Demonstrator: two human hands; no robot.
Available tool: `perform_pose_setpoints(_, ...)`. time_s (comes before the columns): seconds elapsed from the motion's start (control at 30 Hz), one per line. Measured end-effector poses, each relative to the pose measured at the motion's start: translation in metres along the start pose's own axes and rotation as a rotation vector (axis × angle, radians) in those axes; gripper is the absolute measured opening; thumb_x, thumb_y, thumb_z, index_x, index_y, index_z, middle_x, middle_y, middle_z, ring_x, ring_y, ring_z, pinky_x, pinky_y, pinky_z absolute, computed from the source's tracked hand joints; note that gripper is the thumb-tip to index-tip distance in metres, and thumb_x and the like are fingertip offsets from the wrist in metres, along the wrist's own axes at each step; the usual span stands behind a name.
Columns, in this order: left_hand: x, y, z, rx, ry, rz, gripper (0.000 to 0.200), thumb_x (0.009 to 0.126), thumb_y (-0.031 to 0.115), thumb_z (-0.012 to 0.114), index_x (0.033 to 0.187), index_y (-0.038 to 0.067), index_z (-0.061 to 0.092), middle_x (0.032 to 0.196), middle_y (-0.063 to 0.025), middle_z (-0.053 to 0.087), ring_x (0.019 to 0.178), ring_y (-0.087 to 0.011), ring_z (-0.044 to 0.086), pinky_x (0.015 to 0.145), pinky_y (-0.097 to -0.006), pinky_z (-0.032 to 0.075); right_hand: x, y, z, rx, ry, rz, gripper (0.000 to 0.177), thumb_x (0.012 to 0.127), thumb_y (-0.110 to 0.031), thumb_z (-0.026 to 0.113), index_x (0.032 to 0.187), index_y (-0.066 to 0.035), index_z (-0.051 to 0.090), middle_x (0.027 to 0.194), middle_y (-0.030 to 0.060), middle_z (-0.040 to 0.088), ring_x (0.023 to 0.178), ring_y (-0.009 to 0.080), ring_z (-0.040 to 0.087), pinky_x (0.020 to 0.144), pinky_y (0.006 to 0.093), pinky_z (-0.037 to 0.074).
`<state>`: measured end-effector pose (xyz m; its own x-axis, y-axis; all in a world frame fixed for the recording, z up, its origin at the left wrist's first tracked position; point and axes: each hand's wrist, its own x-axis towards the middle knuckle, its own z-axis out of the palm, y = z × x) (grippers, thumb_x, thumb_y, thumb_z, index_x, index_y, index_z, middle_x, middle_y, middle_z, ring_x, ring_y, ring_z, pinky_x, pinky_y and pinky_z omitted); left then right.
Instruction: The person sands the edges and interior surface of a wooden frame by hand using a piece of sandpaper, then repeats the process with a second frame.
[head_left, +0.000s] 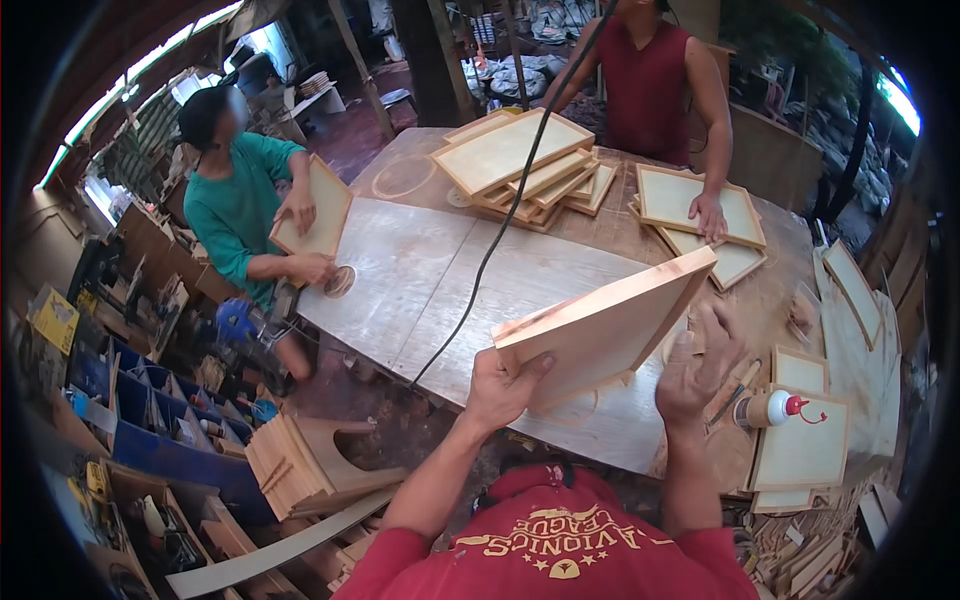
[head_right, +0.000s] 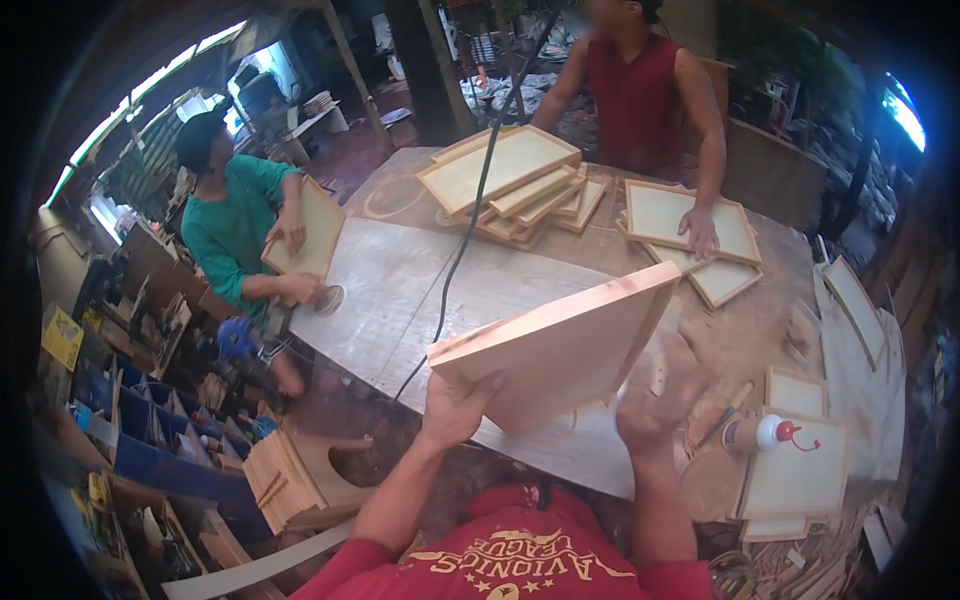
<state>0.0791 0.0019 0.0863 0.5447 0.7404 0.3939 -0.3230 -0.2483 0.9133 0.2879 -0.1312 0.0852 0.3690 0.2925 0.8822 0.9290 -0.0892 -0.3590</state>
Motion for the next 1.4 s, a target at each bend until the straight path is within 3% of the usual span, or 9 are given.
perform_pose_setpoints(0.1,-0.006,-0.015,-0.012,0.128,-0.054,-0.026,0.033,0.099,0.008,0.072,0.129,-0.004,0.067,0.121,-0.0096,0.072,0.106,-0.0118,0.063,0.092,-0.0283,0.052,-0.085,0.053,0.011,-0.34,-0.198,0.387,0.06,0.087,-0.009,0.072,0.143,0.002,0.053,0.139,0.0274,0.051,0.13,0.0479,0.047,0.112,0.0558,0.036)
perform_pose_setpoints(0.2,-0.003,-0.004,-0.006,0.027,-0.03,-0.071,0.029,0.099,0.008,0.071,0.125,-0.005,0.068,0.125,-0.011,0.069,0.111,-0.0128,0.061,0.092,-0.0289,0.051,-0.154,0.086,0.015,-0.582,-0.649,0.519,0.067,0.084,-0.014,0.075,0.145,0.001,0.051,0.138,0.0289,0.051,0.134,0.0493,0.044,0.115,0.0567,0.035)
perform_pose_setpoints(0.3,-0.004,-0.018,-0.016,0.015,-0.105,-0.116,0.05,0.096,-0.003,0.068,0.143,-0.003,0.05,0.136,-0.0106,0.062,0.125,-0.017,0.057,0.108,-0.0348,0.046,-0.18,0.091,0.018,-0.548,-0.972,0.586,0.064,0.085,-0.02,0.072,0.144,0.0,0.054,0.139,0.0251,0.053,0.132,0.0463,0.047,0.112,0.0593,0.036)
perform_pose_setpoints(0.5,-0.001,-0.003,-0.008,0.041,-0.098,-0.044,0.046,0.097,-0.001,0.068,0.141,-0.004,0.054,0.132,-0.0088,0.066,0.121,-0.0173,0.06,0.106,-0.0351,0.048,-0.175,0.083,0.019,-0.517,-0.931,0.612,0.06,0.084,-0.023,0.075,0.139,-0.005,0.062,0.142,0.0196,0.054,0.133,0.0417,0.048,0.11,0.0564,0.039)
perform_pose_setpoints(0.6,0.0,0.007,-0.007,0.065,-0.051,-0.024,0.035,0.101,0.012,0.069,0.132,-0.005,0.066,0.121,-0.0098,0.071,0.108,-0.0136,0.063,0.092,-0.0285,0.051,-0.179,0.084,0.029,-0.46,-0.786,0.532,0.06,0.084,-0.023,0.075,0.14,-0.007,0.062,0.143,0.0208,0.054,0.135,0.0423,0.047,0.113,0.0571,0.036)
perform_pose_setpoints(0.9,-0.011,0.012,-0.025,0.131,0.18,0.165,0.046,0.098,0.017,0.074,0.136,-0.004,0.058,0.129,-0.0115,0.066,0.115,-0.0169,0.06,0.098,-0.0325,0.049,-0.183,0.098,0.047,-0.423,-0.882,0.344,0.065,0.084,-0.025,0.075,0.142,0.0,0.058,0.15,0.0252,0.044,0.14,0.0441,0.038,0.118,0.0566,0.029)
perform_pose_setpoints(1.0,-0.02,0.015,-0.043,0.049,0.314,0.151,0.057,0.097,0.024,0.076,0.14,-0.003,0.052,0.129,-0.0128,0.064,0.116,-0.0194,0.061,0.1,-0.0356,0.049,-0.166,0.089,0.045,-0.506,-0.815,0.482,0.069,0.085,-0.024,0.073,0.146,0.0,0.054,0.155,0.0262,0.04,0.144,0.0455,0.034,0.12,0.0569,0.027)
perform_pose_setpoints(1.1,-0.028,0.021,-0.058,0.077,0.341,0.173,0.059,0.096,0.025,0.077,0.14,-0.004,0.051,0.128,-0.0127,0.064,0.116,-0.0204,0.062,0.101,-0.0366,0.049,-0.152,0.096,0.046,-0.655,-0.673,0.55,0.069,0.085,-0.023,0.073,0.147,-0.001,0.053,0.153,0.0279,0.041,0.144,0.0469,0.034,0.12,0.0558,0.028)
perform_pose_setpoints(1.4,-0.032,0.02,-0.038,0.13,0.297,0.173,0.046,0.097,0.025,0.078,0.127,-0.007,0.067,0.119,-0.01,0.07,0.108,-0.016,0.063,0.095,-0.0307,0.049,-0.155,0.15,0.059,-0.687,-0.758,0.65,0.042,0.088,-0.017,0.066,0.129,-0.005,0.066,0.137,0.0215,0.057,0.126,0.0412,0.054,0.101,0.0543,0.046)
